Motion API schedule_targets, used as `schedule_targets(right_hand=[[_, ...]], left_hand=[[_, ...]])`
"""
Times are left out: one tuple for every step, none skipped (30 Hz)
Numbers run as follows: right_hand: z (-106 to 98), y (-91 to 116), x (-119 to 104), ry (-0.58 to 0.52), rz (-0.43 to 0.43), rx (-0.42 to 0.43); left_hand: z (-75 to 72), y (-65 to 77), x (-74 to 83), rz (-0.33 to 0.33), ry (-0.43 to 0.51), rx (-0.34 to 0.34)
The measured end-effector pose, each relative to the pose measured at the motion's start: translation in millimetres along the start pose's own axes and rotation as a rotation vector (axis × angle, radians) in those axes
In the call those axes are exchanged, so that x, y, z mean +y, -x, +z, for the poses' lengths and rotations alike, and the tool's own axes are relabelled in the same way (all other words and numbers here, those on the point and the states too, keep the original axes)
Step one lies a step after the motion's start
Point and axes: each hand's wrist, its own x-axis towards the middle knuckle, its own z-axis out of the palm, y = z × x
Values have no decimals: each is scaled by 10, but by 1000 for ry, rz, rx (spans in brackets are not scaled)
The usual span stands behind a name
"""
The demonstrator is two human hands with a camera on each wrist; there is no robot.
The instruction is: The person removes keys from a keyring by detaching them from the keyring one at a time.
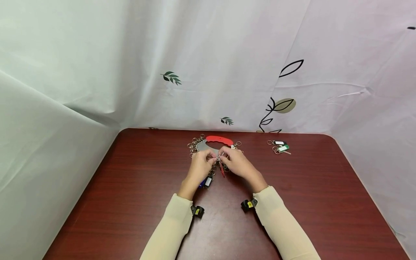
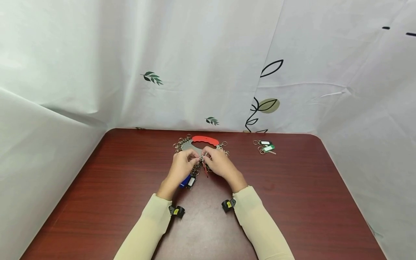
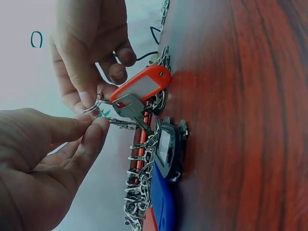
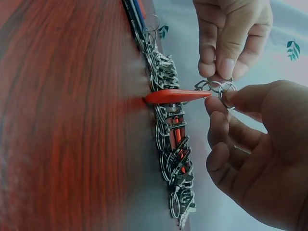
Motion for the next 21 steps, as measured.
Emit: schedule_targets(right_hand=[[2,-4,2,19,-12,2],[5,-8,2,38,-23,7],[8,-10,1,54,-33,15],[12,-13,1,66,-43,25],[16,-14,1,78,-55,38],[20,-14,2,87,-69,52],[24,-13,1,96,-82,64],[27,-11,0,106,-96,76],[29,-8,-2,115,-113,88],[30,-3,-4,126,-132,100],[31,0,-6,144,-150,112],[32,3,-7,166,-166,121],[31,7,-11,190,-180,130],[29,10,-15,213,-193,140],[27,12,-19,234,-203,148],[27,14,-21,252,-207,154],[26,15,-24,267,-206,159],[24,16,-26,275,-203,162],[25,17,-29,278,-199,168],[28,17,-31,276,-190,171],[31,16,-32,269,-178,173]], left_hand=[[-2,1,1,1,2,-1],[-4,1,1,4,3,-1],[-4,2,2,8,2,-1],[-5,2,3,13,0,1],[-4,2,3,19,-6,3],[-4,2,4,25,-11,5],[-3,2,5,30,-12,6],[-2,2,6,35,-15,7],[-1,2,7,37,-17,7],[-1,2,9,38,-18,8],[0,4,10,38,-19,7],[-1,5,11,38,-17,6],[-1,6,11,38,-16,6],[-2,8,11,39,-18,7],[-3,10,11,40,-19,8],[-5,12,11,42,-21,10],[-5,12,9,45,-24,11],[-7,12,8,47,-27,12],[-9,12,7,50,-29,13],[-11,12,5,53,-31,13],[-13,12,3,55,-32,13]])
